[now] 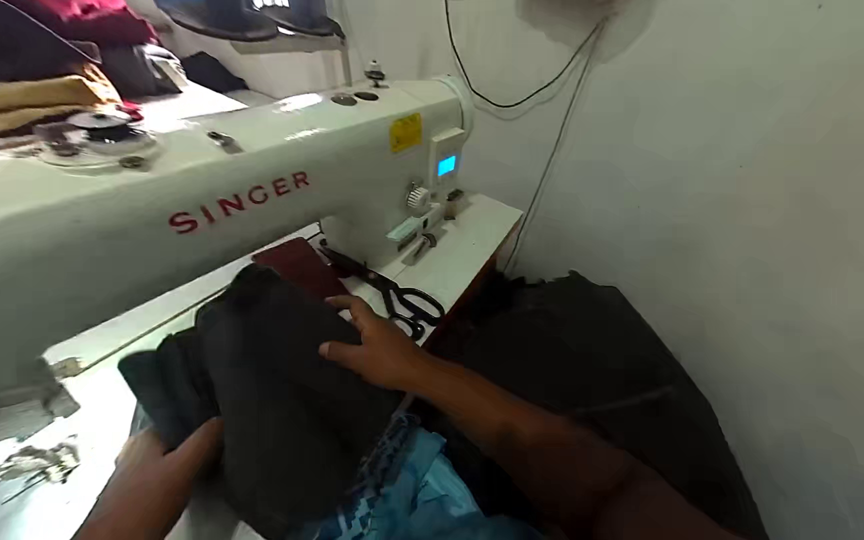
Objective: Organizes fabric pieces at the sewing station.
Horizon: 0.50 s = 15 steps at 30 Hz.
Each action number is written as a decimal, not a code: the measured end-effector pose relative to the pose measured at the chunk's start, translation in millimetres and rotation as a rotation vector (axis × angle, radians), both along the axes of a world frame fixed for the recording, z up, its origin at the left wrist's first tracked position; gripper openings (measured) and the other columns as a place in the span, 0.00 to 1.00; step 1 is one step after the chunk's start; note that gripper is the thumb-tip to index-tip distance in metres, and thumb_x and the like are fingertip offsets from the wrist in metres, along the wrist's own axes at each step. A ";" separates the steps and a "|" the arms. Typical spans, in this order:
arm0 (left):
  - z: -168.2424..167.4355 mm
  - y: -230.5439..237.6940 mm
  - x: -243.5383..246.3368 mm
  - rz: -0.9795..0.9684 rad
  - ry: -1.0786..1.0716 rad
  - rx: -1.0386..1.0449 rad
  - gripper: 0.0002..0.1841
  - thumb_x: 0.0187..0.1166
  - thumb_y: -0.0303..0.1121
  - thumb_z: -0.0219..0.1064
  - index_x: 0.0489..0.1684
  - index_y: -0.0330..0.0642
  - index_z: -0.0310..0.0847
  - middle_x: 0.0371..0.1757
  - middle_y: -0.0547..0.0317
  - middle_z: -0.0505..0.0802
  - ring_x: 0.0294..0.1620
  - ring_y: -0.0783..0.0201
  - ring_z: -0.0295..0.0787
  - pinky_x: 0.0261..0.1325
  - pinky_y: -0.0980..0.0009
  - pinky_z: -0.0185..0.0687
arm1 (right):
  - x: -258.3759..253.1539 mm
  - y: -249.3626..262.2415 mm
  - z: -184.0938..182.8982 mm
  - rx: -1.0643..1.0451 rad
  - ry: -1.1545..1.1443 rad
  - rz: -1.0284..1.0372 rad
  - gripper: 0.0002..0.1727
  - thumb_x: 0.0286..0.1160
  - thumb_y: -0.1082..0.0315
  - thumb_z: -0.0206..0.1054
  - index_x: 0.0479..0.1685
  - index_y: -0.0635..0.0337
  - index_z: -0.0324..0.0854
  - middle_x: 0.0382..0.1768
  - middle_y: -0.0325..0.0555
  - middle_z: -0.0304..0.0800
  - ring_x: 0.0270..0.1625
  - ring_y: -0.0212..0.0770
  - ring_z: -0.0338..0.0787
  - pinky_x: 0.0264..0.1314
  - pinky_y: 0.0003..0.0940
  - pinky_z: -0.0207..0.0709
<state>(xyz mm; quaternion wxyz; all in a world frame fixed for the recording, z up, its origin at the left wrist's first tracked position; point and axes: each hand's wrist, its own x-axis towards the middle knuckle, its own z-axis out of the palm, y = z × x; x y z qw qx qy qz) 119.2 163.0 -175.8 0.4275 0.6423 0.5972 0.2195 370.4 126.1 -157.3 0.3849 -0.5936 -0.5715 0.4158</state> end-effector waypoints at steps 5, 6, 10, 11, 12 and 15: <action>0.1 12.7 12.2 -0.027 0.008 0.014 0.32 0.77 0.45 0.67 0.76 0.33 0.70 0.64 0.32 0.85 0.63 0.43 0.84 0.62 0.37 0.77 | 73.6 -28.2 0.7 0.080 -0.526 -0.267 0.29 0.87 0.65 0.61 0.86 0.58 0.66 0.65 0.61 0.87 0.63 0.58 0.90 0.67 0.58 0.82; 0.8 10.2 11.1 -0.021 -0.006 0.017 0.33 0.77 0.46 0.67 0.78 0.35 0.69 0.64 0.34 0.85 0.63 0.45 0.85 0.63 0.39 0.78 | 98.7 -41.4 -1.6 0.028 -0.599 -0.342 0.27 0.87 0.66 0.60 0.85 0.59 0.68 0.65 0.61 0.87 0.64 0.58 0.89 0.68 0.59 0.82; -2.2 -2.2 6.7 0.030 -0.050 0.061 0.38 0.83 0.55 0.63 0.82 0.33 0.63 0.68 0.35 0.83 0.64 0.52 0.84 0.68 0.48 0.79 | 206.8 -124.5 -21.9 -0.447 -0.898 -0.562 0.22 0.86 0.66 0.62 0.75 0.64 0.75 0.67 0.68 0.84 0.68 0.68 0.86 0.67 0.69 0.77; -2.4 -6.2 7.5 0.049 -0.064 0.075 0.38 0.85 0.56 0.60 0.83 0.34 0.62 0.69 0.37 0.82 0.65 0.56 0.84 0.69 0.52 0.79 | 230.9 -150.2 -30.7 -0.587 -0.953 -0.565 0.21 0.85 0.66 0.64 0.72 0.67 0.77 0.64 0.70 0.85 0.67 0.71 0.85 0.65 0.71 0.77; -2.8 -10.2 8.9 0.068 -0.099 0.094 0.37 0.87 0.55 0.57 0.85 0.34 0.59 0.71 0.38 0.81 0.66 0.60 0.83 0.71 0.56 0.79 | 251.5 -174.1 -38.3 -0.709 -0.986 -0.535 0.20 0.83 0.65 0.66 0.68 0.67 0.80 0.62 0.71 0.85 0.66 0.71 0.85 0.64 0.72 0.77; -11.0 -18.5 14.3 0.146 -0.260 0.238 0.32 0.91 0.43 0.54 0.84 0.26 0.55 0.73 0.36 0.77 0.65 0.72 0.79 0.70 0.74 0.75 | 281.2 -224.4 -52.1 -0.915 -0.992 -0.295 0.23 0.77 0.56 0.74 0.65 0.60 0.84 0.63 0.64 0.87 0.69 0.67 0.85 0.70 0.72 0.74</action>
